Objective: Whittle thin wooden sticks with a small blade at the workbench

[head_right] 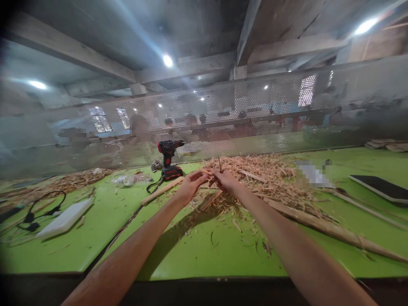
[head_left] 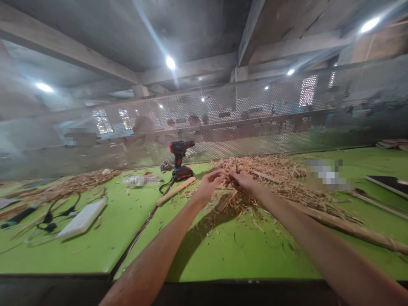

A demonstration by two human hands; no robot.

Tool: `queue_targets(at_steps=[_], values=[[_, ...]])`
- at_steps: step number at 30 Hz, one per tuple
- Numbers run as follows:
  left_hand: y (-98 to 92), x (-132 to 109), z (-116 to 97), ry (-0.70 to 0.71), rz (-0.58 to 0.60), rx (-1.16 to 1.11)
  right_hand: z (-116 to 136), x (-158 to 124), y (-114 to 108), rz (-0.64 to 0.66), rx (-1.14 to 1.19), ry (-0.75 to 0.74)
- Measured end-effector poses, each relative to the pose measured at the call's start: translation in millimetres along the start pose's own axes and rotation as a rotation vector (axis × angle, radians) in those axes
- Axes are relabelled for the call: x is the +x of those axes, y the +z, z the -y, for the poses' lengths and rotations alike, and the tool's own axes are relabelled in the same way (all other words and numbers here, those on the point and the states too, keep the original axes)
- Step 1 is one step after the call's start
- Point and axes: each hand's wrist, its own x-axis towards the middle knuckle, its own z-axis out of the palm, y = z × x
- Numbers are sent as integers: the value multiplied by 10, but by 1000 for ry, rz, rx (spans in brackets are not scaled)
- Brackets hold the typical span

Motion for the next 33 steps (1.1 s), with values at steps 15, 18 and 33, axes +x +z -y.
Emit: queue_targets(at_steps=[15,18,33], values=[[63,-128,-62,-483,250,232,-311,226,-307,-229,-195,-127],[97,-131,-54,-527,179,127,-245,186,-318,-245,-211,-148],[45,-39,-105,-360,-35,-220,322,-167,-117,-111,-885,59]])
